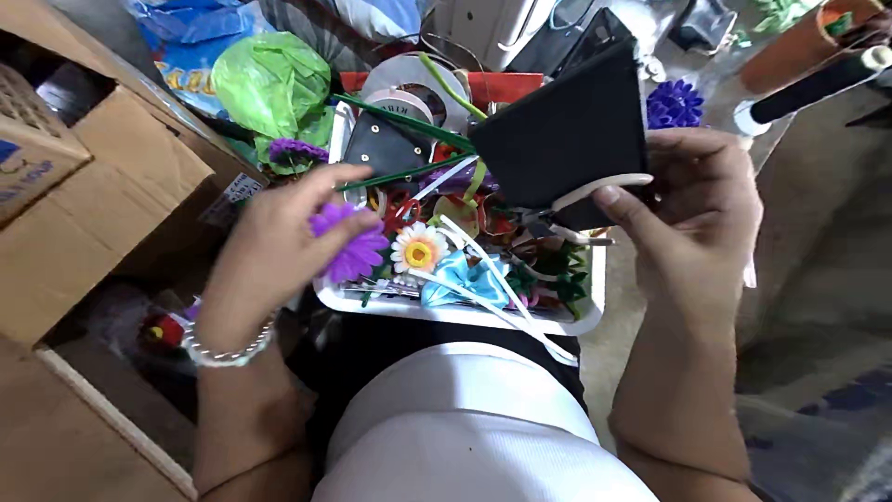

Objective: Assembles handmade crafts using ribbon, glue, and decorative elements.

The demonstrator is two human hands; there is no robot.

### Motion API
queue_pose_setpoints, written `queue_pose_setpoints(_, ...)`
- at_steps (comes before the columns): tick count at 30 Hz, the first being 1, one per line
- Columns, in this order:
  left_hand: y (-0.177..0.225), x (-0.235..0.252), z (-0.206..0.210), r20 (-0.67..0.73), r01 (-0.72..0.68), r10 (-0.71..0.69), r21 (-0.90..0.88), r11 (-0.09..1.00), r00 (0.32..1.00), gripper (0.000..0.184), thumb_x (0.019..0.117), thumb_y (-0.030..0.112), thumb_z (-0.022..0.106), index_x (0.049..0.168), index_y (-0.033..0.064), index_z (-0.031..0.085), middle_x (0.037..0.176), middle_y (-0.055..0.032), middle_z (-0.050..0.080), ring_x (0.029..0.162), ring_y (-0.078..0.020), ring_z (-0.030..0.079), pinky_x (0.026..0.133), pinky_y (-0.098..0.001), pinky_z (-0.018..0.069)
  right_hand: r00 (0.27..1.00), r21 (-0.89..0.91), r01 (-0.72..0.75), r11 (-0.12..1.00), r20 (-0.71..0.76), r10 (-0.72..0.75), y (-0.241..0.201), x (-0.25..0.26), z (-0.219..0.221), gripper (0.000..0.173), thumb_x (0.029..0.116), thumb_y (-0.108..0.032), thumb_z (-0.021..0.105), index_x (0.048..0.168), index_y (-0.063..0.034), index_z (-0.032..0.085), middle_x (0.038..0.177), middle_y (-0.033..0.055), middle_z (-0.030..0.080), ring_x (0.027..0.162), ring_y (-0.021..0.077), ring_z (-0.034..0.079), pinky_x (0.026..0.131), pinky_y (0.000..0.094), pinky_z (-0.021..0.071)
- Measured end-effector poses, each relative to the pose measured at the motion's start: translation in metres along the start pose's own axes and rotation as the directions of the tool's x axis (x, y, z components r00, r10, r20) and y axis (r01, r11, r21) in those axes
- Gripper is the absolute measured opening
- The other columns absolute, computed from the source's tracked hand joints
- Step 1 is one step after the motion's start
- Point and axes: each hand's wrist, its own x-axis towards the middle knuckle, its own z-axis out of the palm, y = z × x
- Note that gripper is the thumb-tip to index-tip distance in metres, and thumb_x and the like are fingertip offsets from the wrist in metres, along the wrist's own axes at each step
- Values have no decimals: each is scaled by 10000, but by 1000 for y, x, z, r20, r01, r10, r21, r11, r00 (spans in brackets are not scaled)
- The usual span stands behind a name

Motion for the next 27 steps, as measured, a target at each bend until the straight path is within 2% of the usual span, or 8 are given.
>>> queue_pose_setpoints(4, -15, -9, -26, -82, 83, -79, 45, 996, 993, 434, 1018, 420, 603, 1378, 178, 618, 925, -24, 694, 730, -77, 626, 667, -279, 527, 995, -105, 42, 994, 90, -33, -2, 1, 22, 411, 956, -150, 698, 1319, -28, 548, 1199, 43, 659, 1060, 84, 662, 918, 280, 578)
queue_pose_setpoints(7, -16, -7, -16, -14, -2, 2, 5, 1000, 1000, 354, 1033, 336, 583, 1318, 138, 653, 991, -24, 712, 793, -71, 648, 721, -283, 549, 987, -163, 66, 984, 155, -41, -3, 3, 36, 390, 967, -175, 687, 1308, -26, 571, 1190, 55, 669, 1043, 68, 665, 902, 266, 579)
queue_pose_setpoints(9, -17, -2, 1, 84, -58, 61, -34, 998, 995, 264, 1026, 253, 592, 1245, 135, 679, 1019, -14, 718, 841, -91, 675, 772, -329, 581, 981, -188, 79, 979, 187, -43, -1, 5, 44, 384, 969, -177, 683, 1306, -25, 578, 1180, 63, 676, 1038, 76, 669, 903, 280, 582)
queue_pose_setpoints(12, -16, 3, 32, 186, -42, 50, -42, 998, 981, 171, 991, 106, 641, 1145, 104, 715, 998, -79, 718, 873, -225, 696, 793, -472, 573, 975, -257, 103, 961, 216, -47, 2, 9, 51, 389, 977, -196, 672, 1319, -34, 582, 1178, 69, 679, 1041, 76, 668, 907, 280, 579)
queue_pose_setpoints(19, -5, 16, 74, 304, 96, -130, 126, 987, 944, 318, 991, 270, 677, 1276, 131, 669, 1203, -119, 660, 1090, -299, 664, 886, -523, 564, 961, -443, 122, 888, 276, 6, 17, 12, 61, 440, 997, -322, 612, 1327, -30, 607, 1146, 147, 705, 1021, 192, 690, 889, 404, 567)
queue_pose_setpoints(22, 1, 15, 61, 267, 19, -35, 61, 998, 963, 335, 1009, 275, 640, 1293, 98, 665, 1291, -125, 646, 1214, -297, 616, 1001, -489, 515, 958, -484, 145, 863, 287, 0, 21, 16, 62, 491, 998, -356, 584, 1327, 7, 610, 1182, 184, 691, 1067, 240, 677, 927, 428, 552)
queue_pose_setpoints(24, 7, 11, 41, 153, -99, 117, -120, 988, 981, 270, 1023, 231, 609, 1214, 64, 702, 1273, -101, 672, 1193, -213, 634, 1017, -389, 512, 956, -511, 190, 838, 292, -39, 25, 19, 65, 496, 994, -349, 569, 1319, 22, 617, 1193, 212, 687, 1082, 309, 672, 930, 485, 539)
queue_pose_setpoints(27, 38, -5, 3, -178, -402, 364, -520, 754, 914, 196, 1029, 128, 590, 1021, -39, 692, 1059, -105, 705, 996, -102, 672, 880, -238, 561, 959, -546, 205, 813, 278, -56, 28, 18, 69, 490, 997, -338, 548, 1313, 29, 620, 1188, 234, 680, 1064, 362, 671, 899, 530, 540)
